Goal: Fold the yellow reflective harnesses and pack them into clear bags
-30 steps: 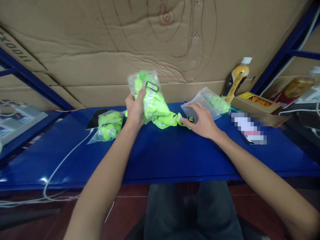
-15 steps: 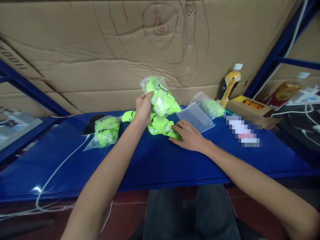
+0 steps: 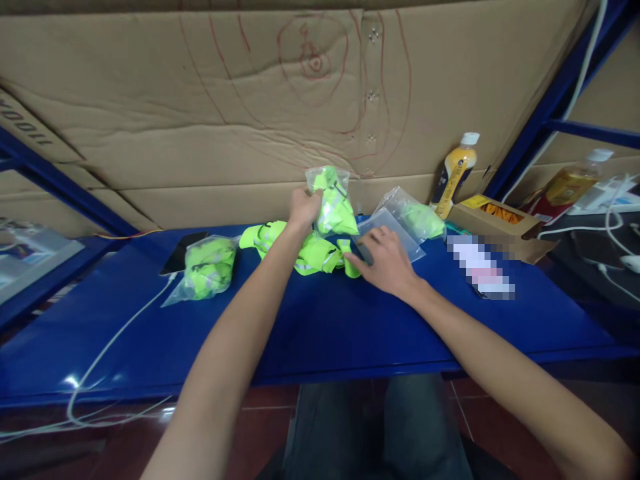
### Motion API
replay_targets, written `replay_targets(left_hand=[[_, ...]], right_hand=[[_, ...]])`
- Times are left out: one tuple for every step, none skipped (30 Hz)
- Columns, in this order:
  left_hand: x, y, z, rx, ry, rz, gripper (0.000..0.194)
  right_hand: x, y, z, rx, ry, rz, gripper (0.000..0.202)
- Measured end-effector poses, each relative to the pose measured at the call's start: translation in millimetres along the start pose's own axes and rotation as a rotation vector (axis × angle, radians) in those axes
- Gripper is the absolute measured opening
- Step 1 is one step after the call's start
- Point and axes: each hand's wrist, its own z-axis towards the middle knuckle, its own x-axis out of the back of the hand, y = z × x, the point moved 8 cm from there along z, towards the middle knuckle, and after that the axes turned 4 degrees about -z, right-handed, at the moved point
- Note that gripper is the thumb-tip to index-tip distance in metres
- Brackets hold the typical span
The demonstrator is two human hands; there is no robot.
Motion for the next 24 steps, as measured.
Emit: replay_targets(left_hand=[[8.0,2.3,-1.1,-0.027,0.028,0.085,0.014],[14.2,4.6,-2.4,-0.052,0.052,0.177,0.015],[18.2,6.2,-3.9,-0.069,0.067,0.265,0.017],[20.1,6.9,-5.3,-0.080,0.074,0.335,0.019],[20.6,6.9,-6.7,-0.084,0.073,0.386,0.021],[20.4,6.9,-8.3,-0.087,0.070,0.427,0.022],[20.0,7.4,-10.0,-0.092,0.069,0.463,0.023],[20.2,8.7,-12.1,-0.096,0.069,0.490,0.023],[21.2,11.2,-14.8,-0.103,0.069,0.518,0.024],[22.8,15.6,-18.1,-0.121,0.063,0.553,0.025],[25.1,22.0,-22.5,-0.152,0.051,0.592,0.027],[28.0,29.9,-28.1,-0.195,0.026,0.633,0.029],[31.2,38.4,-35.3,-0.248,-0.014,0.679,0.031],[35.2,46.6,-44.1,-0.304,-0.067,0.716,0.032],[39.5,52.7,-54.5,-0.354,-0.135,0.749,0.033],[44.4,56.1,-66.1,-0.395,-0.213,0.787,0.034],[48.9,57.3,-79.1,-0.444,-0.295,0.825,0.037],[53.1,56.1,-92.9,-0.504,-0.371,0.881,0.041],[56.1,51.1,-106.6,-0.557,-0.453,0.945,0.049],[58.4,42.6,-119.1,-0.591,-0.533,0.999,0.060],[60.7,32.8,-129.1,-0.613,-0.588,1.047,0.070],[62.2,23.3,-136.9,-0.635,-0.620,1.088,0.073],[63.1,15.7,-142.0,-0.658,-0.624,1.111,0.070],[63.1,10.3,-145.0,-0.684,-0.612,1.123,0.063]], right_hand=[[3.0,8.0,1.5,-0.043,0.019,-0.016,0.054],[3.5,14.1,2.5,-0.069,0.015,-0.028,0.053],[1.7,18.1,2.9,-0.079,-0.011,-0.046,0.051],[-1.9,20.4,2.7,-0.079,-0.053,-0.073,0.049],[-6.5,21.6,1.9,-0.075,-0.101,-0.107,0.047],[-11.0,22.2,0.6,-0.075,-0.147,-0.141,0.046],[-14.7,22.7,-0.8,-0.079,-0.185,-0.169,0.044],[-17.0,23.6,-2.3,-0.091,-0.211,-0.189,0.043],[-17.6,25.4,-3.5,-0.111,-0.223,-0.208,0.042],[-16.7,28.2,-4.5,-0.137,-0.224,-0.230,0.042],[-14.7,31.8,-5.2,-0.164,-0.222,-0.258,0.041],[-12.2,36.1,-5.8,-0.193,-0.221,-0.290,0.041],[-9.5,40.7,-6.2,-0.222,-0.225,-0.317,0.042],[-6.6,44.8,-6.3,-0.247,-0.231,-0.335,0.042],[-3.4,47.3,-6.0,-0.261,-0.231,-0.338,0.041],[0.0,46.9,-4.9,-0.253,-0.221,-0.322,0.041],[3.2,42.8,-3.3,-0.220,-0.200,-0.277,0.042],[5.9,34.7,-1.5,-0.164,-0.172,-0.199,0.043],[7.5,23.8,-0.3,-0.097,-0.148,-0.094,0.044],[7.6,11.4,0.1,-0.033,-0.136,0.012,0.046],[5.6,-1.3,-0.2,0.020,-0.140,0.094,0.051],[1.3,-13.4,-0.7,0.058,-0.158,0.136,0.058],[-4.6,-23.9,-1.0,0.080,-0.185,0.130,0.065],[-11.1,-32.5,-0.5,0.096,-0.212,0.085,0.068]])
